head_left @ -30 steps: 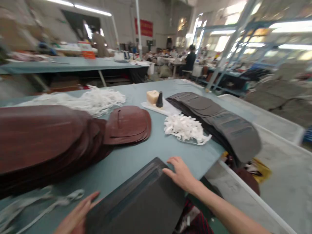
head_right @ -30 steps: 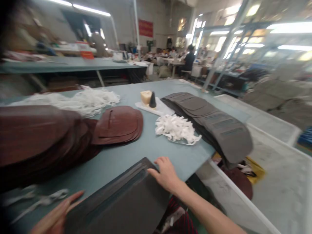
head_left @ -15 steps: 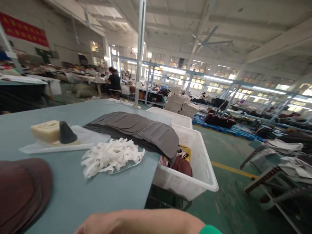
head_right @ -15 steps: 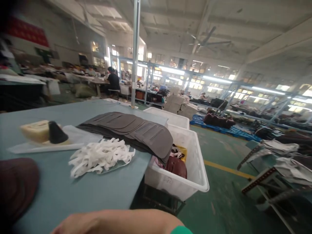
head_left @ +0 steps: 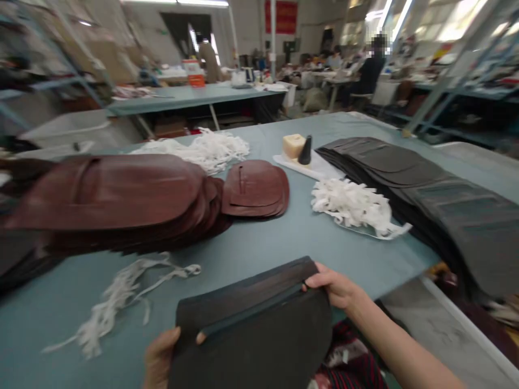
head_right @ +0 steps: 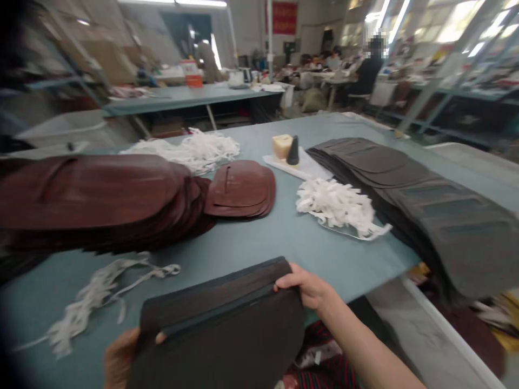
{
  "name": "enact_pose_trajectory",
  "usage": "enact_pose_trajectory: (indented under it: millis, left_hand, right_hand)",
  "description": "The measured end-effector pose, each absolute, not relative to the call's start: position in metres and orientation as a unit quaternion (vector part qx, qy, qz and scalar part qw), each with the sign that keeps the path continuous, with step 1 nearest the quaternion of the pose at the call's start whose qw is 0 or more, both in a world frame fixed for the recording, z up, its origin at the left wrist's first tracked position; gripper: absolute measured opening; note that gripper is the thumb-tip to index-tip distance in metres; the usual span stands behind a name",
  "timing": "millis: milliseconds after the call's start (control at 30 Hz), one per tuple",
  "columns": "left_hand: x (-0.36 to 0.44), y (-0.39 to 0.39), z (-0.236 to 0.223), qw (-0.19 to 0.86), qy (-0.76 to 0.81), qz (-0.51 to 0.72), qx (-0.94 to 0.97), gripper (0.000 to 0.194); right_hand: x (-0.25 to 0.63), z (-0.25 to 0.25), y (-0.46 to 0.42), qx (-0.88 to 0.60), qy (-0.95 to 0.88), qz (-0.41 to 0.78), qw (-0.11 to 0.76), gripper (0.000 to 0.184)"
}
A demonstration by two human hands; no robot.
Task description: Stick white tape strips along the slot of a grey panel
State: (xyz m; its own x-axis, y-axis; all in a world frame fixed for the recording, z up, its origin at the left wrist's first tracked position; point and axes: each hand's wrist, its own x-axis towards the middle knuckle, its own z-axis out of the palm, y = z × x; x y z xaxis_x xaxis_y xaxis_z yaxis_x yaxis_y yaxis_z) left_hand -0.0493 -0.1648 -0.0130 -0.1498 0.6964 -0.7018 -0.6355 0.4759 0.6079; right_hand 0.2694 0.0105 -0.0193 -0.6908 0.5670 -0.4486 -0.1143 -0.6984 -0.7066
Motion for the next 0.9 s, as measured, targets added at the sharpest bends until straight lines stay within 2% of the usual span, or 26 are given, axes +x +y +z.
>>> enact_pose_trajectory:
  millis: [67,167,233,300,367,433,667,800,900]
  left_hand:
    - [-0.045,-0.164,-0.009,0.698,0.472,0.538,0.024,0.032]
    - [-0.041,-0.153,-0.004,0.728,0.442,0.513,0.104,0.039]
    - [-0.038,-0.146,-0.003,0.683,0.485,0.517,0.177,0.048]
    - [-0.036,-0.142,-0.004,0.594,0.555,0.529,0.242,0.049]
    - [-0.034,-0.140,-0.009,0.517,0.615,0.526,0.281,0.042]
    - [-0.035,-0.140,-0.016,0.489,0.640,0.515,0.292,0.035]
    - [-0.044,-0.139,-0.028,0.518,0.623,0.531,0.249,0.036]
    - [-0.041,-0.143,-0.027,0.533,0.635,0.517,0.213,0.045]
    - [-0.044,-0.144,-0.033,0.538,0.687,0.452,0.188,0.045]
  right_hand:
    - [0.268,-0.015,0.004,-0.376,-0.366,0.830,0.187,0.045]
    - [0.264,-0.015,0.006,-0.423,-0.405,0.799,0.137,0.050]
    - [0.261,-0.020,0.011,-0.446,-0.420,0.783,0.111,0.049]
    - [0.257,-0.025,0.015,-0.464,-0.430,0.767,0.105,0.046]
    - [0.256,-0.029,0.017,-0.476,-0.438,0.754,0.115,0.043]
    - [0.257,-0.033,0.020,-0.483,-0.450,0.740,0.127,0.045]
    - [0.252,-0.037,0.029,-0.481,-0.551,0.667,0.141,0.040]
    - [0.245,-0.027,0.024,-0.450,-0.602,0.625,0.213,0.032]
    - [0.245,-0.022,0.020,-0.453,-0.646,0.561,0.253,0.027]
